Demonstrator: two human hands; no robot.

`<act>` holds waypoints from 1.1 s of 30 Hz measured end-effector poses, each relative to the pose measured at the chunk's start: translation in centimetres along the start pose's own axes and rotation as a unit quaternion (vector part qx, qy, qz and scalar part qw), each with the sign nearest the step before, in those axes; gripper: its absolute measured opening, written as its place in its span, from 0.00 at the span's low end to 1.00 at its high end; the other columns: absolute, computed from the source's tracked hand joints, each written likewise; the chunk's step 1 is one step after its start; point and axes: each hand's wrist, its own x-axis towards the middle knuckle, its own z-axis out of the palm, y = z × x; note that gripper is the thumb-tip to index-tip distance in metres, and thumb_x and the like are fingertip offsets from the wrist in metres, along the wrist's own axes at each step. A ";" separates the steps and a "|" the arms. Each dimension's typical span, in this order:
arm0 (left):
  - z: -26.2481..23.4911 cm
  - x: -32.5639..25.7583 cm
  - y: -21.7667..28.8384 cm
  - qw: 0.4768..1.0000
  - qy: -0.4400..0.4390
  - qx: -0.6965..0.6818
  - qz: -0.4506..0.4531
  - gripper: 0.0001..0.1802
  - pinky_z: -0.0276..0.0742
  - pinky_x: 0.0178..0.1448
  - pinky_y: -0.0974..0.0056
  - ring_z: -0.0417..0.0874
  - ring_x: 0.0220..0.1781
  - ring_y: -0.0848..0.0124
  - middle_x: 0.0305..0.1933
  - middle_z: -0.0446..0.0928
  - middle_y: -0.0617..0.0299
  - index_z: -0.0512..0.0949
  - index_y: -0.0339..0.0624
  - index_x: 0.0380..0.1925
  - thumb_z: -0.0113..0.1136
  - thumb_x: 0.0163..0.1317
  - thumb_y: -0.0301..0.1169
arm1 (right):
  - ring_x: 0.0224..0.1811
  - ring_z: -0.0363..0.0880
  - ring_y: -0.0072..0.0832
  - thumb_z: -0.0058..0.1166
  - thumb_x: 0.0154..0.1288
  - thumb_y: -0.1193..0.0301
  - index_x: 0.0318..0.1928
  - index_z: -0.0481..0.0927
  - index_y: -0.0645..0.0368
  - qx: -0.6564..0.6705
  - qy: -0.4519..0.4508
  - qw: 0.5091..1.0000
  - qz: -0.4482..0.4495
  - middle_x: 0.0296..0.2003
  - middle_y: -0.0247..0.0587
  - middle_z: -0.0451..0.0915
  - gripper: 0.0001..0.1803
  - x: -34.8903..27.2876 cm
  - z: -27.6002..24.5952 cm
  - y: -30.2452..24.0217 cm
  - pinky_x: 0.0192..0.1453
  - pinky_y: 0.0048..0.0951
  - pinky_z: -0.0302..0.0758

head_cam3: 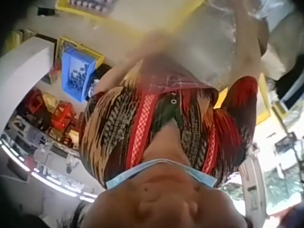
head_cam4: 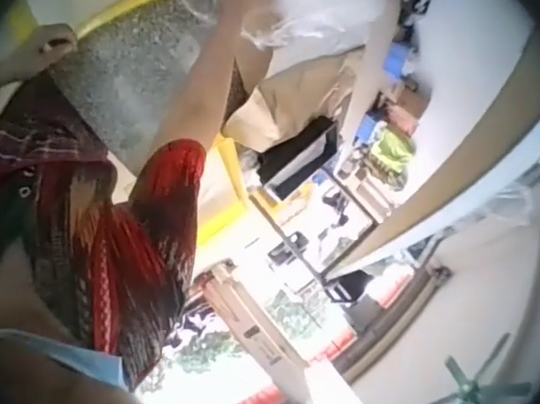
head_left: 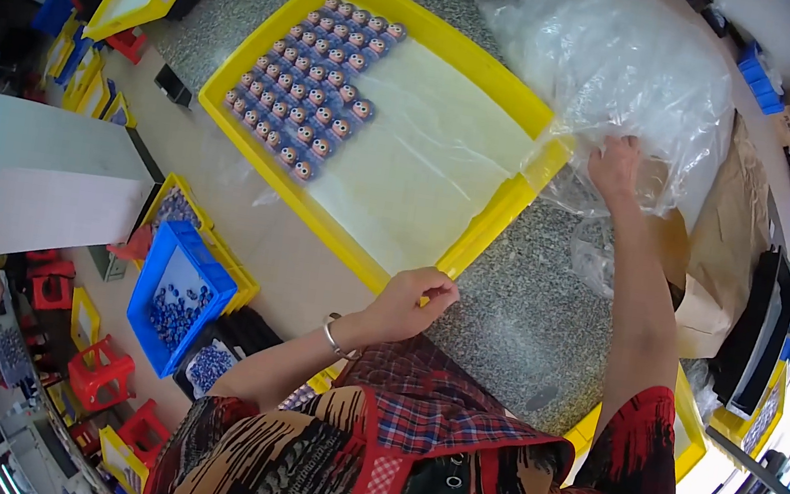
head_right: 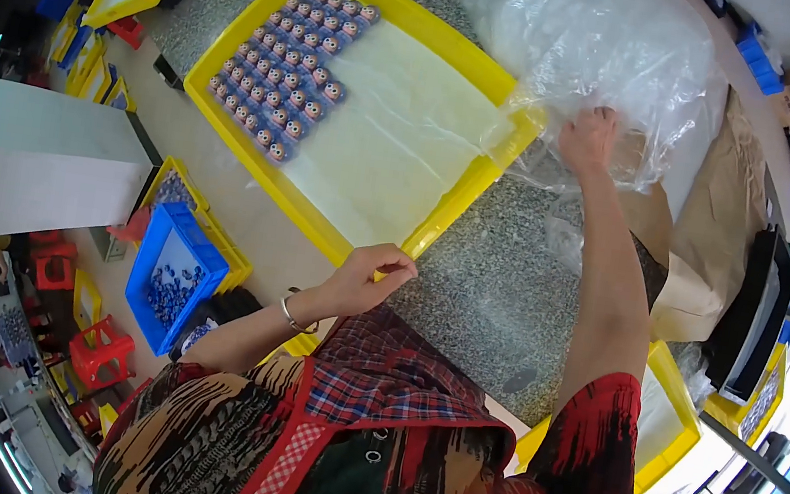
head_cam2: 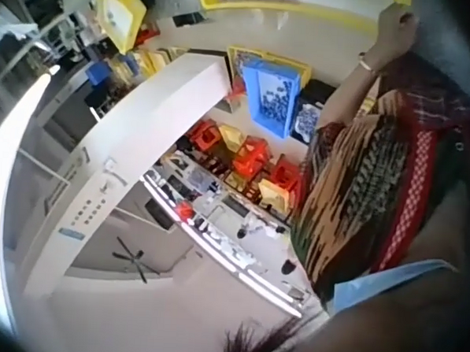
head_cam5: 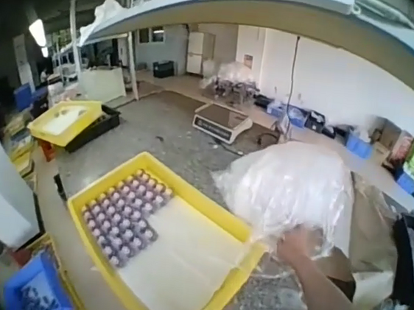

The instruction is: The person is packaging small items into individual plastic bags and then organizing them into trays within a factory setting.

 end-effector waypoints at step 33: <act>14.0 14.6 6.4 0.985 -0.112 -0.003 0.130 0.24 0.73 0.48 0.70 0.78 0.43 0.75 0.44 0.78 0.62 0.71 0.41 0.57 0.60 0.60 0.30 | 0.38 0.82 0.29 0.44 0.70 0.71 0.51 0.73 0.68 0.895 -0.186 0.115 0.389 0.38 0.43 0.81 0.15 -26.6 -10.8 2.7 0.41 0.34 0.82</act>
